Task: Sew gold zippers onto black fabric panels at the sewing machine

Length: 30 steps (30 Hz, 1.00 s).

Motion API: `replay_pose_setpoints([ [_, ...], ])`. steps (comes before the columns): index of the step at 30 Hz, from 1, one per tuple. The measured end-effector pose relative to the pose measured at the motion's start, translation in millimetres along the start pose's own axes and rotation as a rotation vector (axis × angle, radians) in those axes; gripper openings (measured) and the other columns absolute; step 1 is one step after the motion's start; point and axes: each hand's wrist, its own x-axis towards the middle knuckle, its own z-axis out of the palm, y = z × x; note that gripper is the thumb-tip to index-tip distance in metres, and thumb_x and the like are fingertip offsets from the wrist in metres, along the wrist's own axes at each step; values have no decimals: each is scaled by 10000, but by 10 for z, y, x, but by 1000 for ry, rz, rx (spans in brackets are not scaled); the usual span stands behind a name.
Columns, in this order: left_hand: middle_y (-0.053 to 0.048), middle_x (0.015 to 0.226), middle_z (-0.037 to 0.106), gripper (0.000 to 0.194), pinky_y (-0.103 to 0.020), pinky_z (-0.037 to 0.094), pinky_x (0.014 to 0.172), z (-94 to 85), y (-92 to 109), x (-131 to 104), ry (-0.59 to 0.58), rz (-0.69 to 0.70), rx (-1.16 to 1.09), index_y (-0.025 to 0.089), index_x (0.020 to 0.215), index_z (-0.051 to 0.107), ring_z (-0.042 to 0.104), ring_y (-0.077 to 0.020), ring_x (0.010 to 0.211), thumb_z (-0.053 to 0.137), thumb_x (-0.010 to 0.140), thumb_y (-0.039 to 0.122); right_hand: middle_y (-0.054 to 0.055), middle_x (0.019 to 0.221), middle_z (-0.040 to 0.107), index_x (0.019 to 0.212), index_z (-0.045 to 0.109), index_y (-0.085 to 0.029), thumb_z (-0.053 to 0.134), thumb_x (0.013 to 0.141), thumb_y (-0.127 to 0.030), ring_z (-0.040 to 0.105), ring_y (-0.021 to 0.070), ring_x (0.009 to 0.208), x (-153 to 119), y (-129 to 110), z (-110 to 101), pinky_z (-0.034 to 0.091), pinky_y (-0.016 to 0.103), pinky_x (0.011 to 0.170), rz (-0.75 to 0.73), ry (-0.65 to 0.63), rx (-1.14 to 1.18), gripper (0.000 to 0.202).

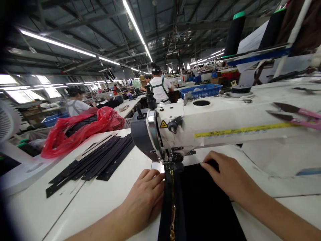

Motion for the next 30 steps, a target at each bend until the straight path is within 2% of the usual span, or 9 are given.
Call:
replay_pose_setpoints([
  [2,-53,893,586,53,-406,404,733,-11,4,2,4,1,-4,162,806,539,482,-227,828,489,790,153,33,729,623,741,569,-205,459,849,-342,586,209,684,56,9,31,451,345,645,-168,58,-160,206],
  [6,-59,894,596,59,-415,411,727,14,41,-6,46,-36,-35,164,779,549,491,-227,806,494,778,143,109,780,616,749,582,-153,388,868,-199,572,272,745,31,-130,93,441,443,679,-324,170,-356,233],
  [8,-56,877,600,84,-416,425,724,51,52,-17,89,-62,-67,167,758,550,502,-226,796,483,780,121,125,846,627,819,607,-133,361,886,-163,578,276,812,-55,-308,148,449,467,747,-450,266,-354,257],
  [10,-59,885,600,119,-407,448,734,94,42,-31,165,-104,-121,168,773,556,520,-224,814,465,796,96,115,890,641,911,618,-129,371,904,-172,593,243,854,-147,-504,234,483,414,784,-557,298,-262,250],
  [14,-89,1026,600,178,-378,497,802,176,-46,-52,318,-200,-200,165,999,566,562,-221,922,493,845,113,109,1011,652,1054,609,-130,347,899,-128,608,190,951,-223,-732,396,523,316,824,-581,180,-57,304],
  [17,-80,1055,631,201,-359,526,787,233,-131,-41,348,-108,-164,188,1063,581,602,-213,909,493,885,157,107,1008,665,1045,628,-135,322,884,-91,622,185,948,-210,-736,428,529,321,840,-589,157,-16,349],
  [24,-95,912,672,197,-327,563,730,193,-152,36,322,81,-66,138,1000,607,647,-192,842,427,926,166,130,1020,667,1023,642,-99,324,880,-81,634,204,937,-208,-709,431,527,350,853,-608,164,-40,349],
  [30,-96,827,652,259,-318,575,682,122,-96,73,257,121,65,110,946,614,650,-195,815,358,939,152,126,1061,654,1044,632,-86,346,861,-57,622,205,966,-204,-706,433,513,353,881,-599,123,-58,341],
])
